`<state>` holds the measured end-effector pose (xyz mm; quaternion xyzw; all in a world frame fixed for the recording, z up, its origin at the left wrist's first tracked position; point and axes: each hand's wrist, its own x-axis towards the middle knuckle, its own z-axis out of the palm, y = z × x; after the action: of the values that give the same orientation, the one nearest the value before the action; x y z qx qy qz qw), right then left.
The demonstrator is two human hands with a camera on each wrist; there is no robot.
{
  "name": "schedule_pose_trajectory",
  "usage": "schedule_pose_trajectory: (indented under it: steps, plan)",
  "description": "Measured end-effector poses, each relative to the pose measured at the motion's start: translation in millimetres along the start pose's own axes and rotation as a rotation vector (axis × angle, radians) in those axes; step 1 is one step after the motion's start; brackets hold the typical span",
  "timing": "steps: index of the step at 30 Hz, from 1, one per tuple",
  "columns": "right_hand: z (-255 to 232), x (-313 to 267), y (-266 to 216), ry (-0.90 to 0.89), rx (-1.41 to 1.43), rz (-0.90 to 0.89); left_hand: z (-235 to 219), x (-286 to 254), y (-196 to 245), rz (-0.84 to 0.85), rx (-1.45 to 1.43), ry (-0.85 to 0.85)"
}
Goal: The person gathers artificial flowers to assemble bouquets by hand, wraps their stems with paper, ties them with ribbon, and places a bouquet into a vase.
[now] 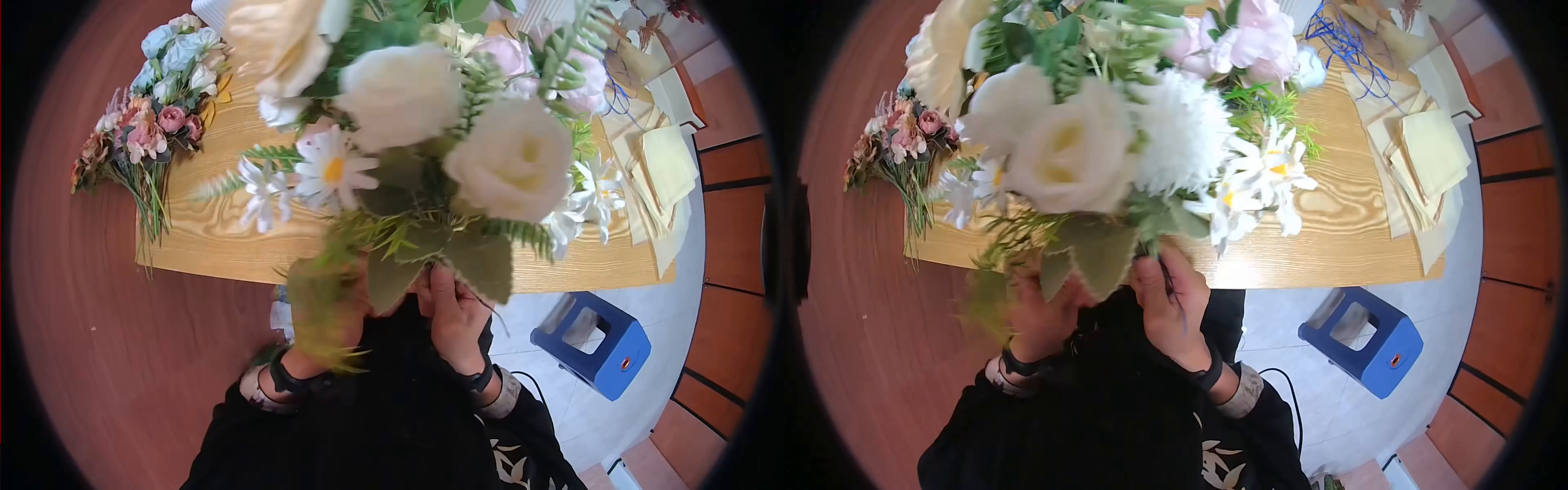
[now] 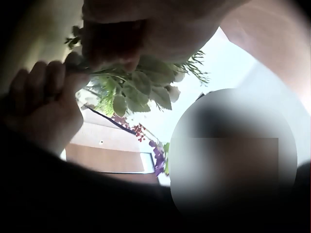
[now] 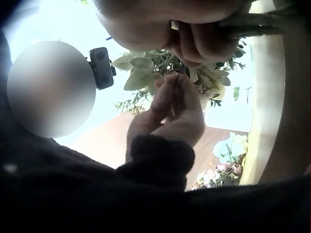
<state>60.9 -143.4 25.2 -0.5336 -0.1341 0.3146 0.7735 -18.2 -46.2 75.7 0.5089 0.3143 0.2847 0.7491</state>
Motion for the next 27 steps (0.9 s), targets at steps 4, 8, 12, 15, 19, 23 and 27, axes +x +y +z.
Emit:
schedule_pose_trajectory:
  steps: [4,8,12,15,19,23,27]
  plan:
    - [-15.4,-5.3,37.7,0.101,-0.312,-0.24,13.5,10.4,13.6,0.309,0.475,-0.471]
    - [-27.6,-9.9,81.8,0.083,-0.593,-0.586,34.2,15.0,10.3,1.028,1.304,-0.699]
    - [-20.1,-11.1,54.2,0.092,-0.537,-0.436,48.9,11.0,11.6,0.646,1.363,-0.864]
    - [-13.2,-8.3,29.0,0.095,-0.489,-0.322,45.5,15.0,25.9,0.747,0.91,-1.093]
    - [-20.1,3.4,-0.5,-0.138,0.343,0.204,-30.1,9.0,7.4,0.235,0.684,-0.624]
    - [-2.7,4.2,-1.9,-0.3,0.556,0.217,-42.4,33.2,-47.2,-0.378,0.206,-0.356]
    - [-5.1,16.5,19.2,-0.585,0.663,0.305,-49.4,32.9,-83.6,-0.303,-0.087,-0.483]
